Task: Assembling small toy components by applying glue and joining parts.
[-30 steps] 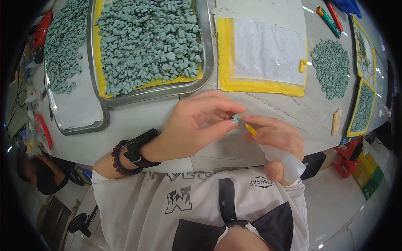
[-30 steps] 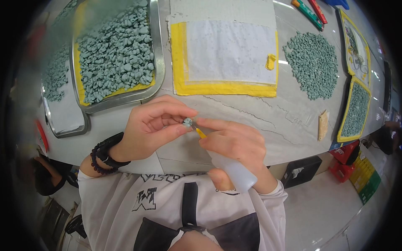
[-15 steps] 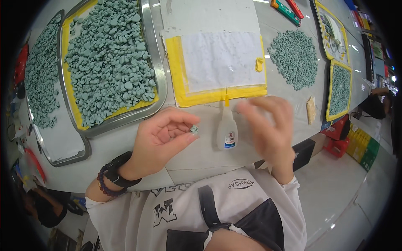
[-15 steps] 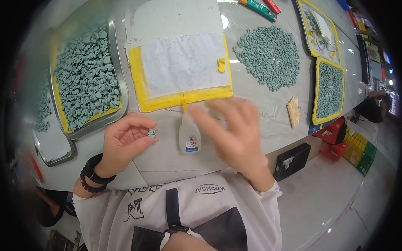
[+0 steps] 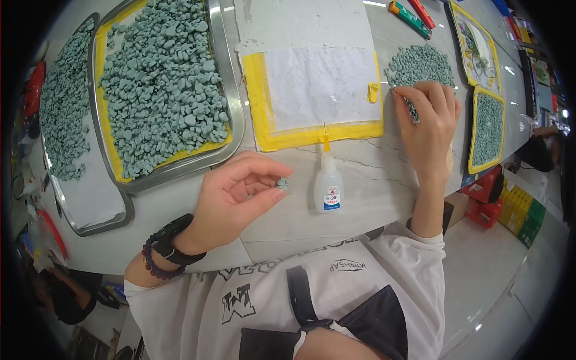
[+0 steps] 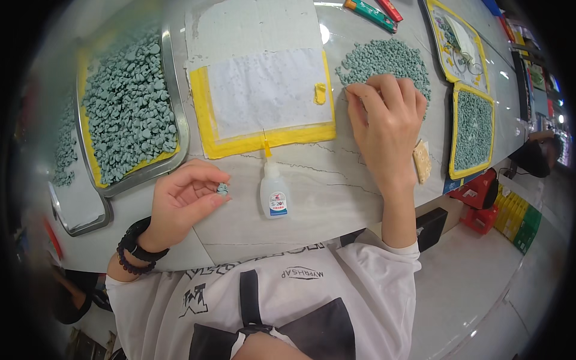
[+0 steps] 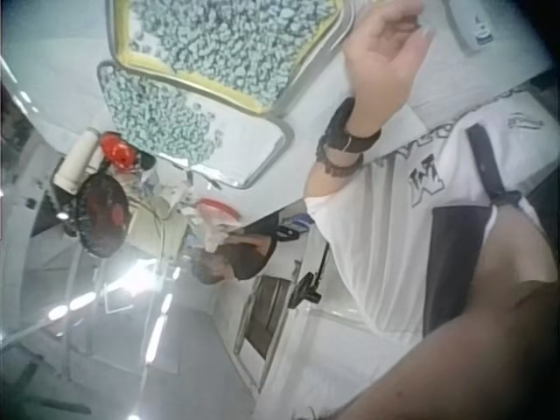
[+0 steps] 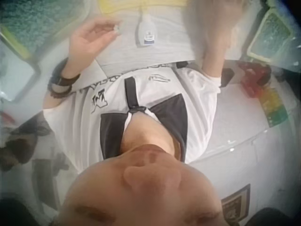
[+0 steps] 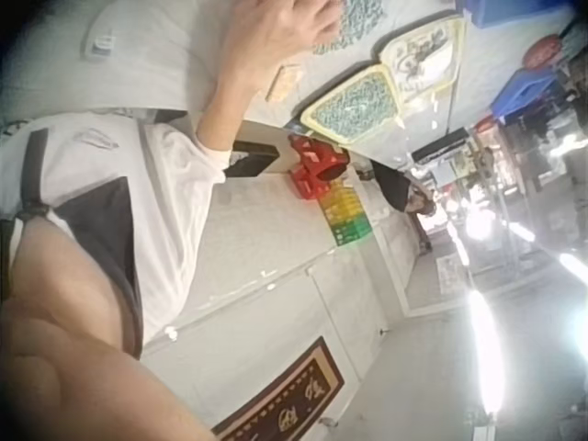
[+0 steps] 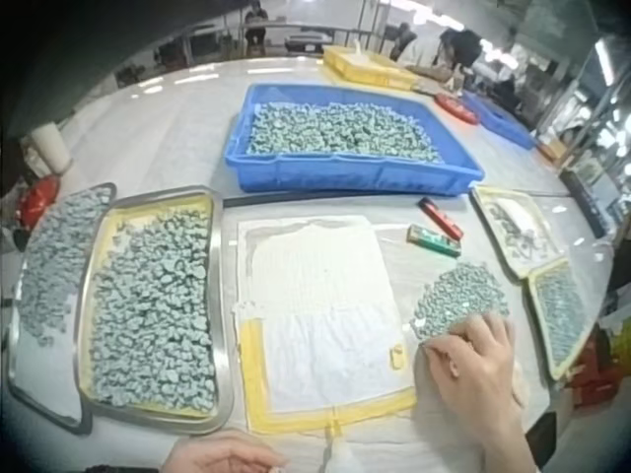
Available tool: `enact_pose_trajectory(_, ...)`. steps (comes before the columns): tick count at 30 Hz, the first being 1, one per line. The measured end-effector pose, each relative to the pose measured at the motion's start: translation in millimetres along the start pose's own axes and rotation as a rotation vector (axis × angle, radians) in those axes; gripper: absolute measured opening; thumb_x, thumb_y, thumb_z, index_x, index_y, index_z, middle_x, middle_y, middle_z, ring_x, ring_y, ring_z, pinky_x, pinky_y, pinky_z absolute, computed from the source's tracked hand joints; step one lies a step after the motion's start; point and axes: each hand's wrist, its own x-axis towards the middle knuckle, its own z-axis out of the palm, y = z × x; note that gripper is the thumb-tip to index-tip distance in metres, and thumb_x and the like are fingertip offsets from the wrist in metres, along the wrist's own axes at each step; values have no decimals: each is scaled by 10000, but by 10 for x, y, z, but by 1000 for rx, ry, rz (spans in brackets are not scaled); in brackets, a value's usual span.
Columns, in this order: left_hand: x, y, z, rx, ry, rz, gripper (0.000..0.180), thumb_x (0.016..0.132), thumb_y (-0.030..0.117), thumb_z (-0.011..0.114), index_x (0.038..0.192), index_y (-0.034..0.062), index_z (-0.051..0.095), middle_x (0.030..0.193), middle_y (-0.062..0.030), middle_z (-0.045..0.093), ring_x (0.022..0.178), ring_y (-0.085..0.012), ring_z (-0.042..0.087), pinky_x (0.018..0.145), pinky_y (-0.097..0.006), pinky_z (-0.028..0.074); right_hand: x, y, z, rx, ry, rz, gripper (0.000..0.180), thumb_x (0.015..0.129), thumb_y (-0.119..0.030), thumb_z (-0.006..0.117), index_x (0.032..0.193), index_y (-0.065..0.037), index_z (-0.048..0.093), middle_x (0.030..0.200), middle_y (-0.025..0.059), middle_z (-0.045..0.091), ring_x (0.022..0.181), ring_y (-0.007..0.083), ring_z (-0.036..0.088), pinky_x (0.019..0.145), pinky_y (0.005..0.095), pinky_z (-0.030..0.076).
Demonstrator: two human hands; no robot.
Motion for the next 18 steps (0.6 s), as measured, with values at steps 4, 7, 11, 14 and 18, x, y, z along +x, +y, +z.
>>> enact_pose_trajectory(4, -22, -19, -16, 14, -3, -2, 286, 824, -87, 595, 1104, -27, 598, 1068, -57, 537, 938, -97, 560, 830, -228, 481, -89, -224, -111, 318, 45, 63, 204, 650, -11, 748, 825, -65, 657, 791, 50, 534, 732, 221, 521, 708, 331, 398)
enact_pose_trajectory(7, -36, -8, -22, 43, -29, -6, 305, 822, -79, 601, 1119, -10, 605, 1058, -57, 545, 933, -98, 563, 820, -228, 486, -148, -591, -295, 630, -47, -24, 307, 535, 3, 770, 813, -65, 658, 778, 42, 512, 710, 229, 510, 687, 357, 414)
enact_pose_trajectory(11, -37, 39, -2, 194, -105, -3, 381, 804, -127, 588, 1173, -33, 570, 1072, -79, 537, 945, -110, 550, 828, -234, 480, -110, -896, -251, 637, -16, -207, 351, 472, -11, 756, 804, -75, 660, 785, 33, 511, 709, 230, 507, 694, 368, 418)
enact_pose_trajectory(14, -44, -18, -12, 165, -125, 44, 422, 798, -123, 601, 1204, -15, 563, 1076, -73, 541, 941, -104, 547, 821, -226, 475, -132, -983, -138, 630, -25, -217, 367, 452, -29, 746, 805, -88, 664, 789, 26, 511, 708, 226, 505, 706, 372, 419)
enact_pose_trajectory(18, -50, -18, -34, 133, -136, 24, 421, 789, -126, 611, 1195, -21, 566, 1078, -76, 541, 936, -104, 548, 823, -227, 475, -171, -983, -70, 622, 20, -262, 371, 492, -45, 748, 845, -90, 646, 815, 33, 512, 720, 230, 510, 743, 380, 409)
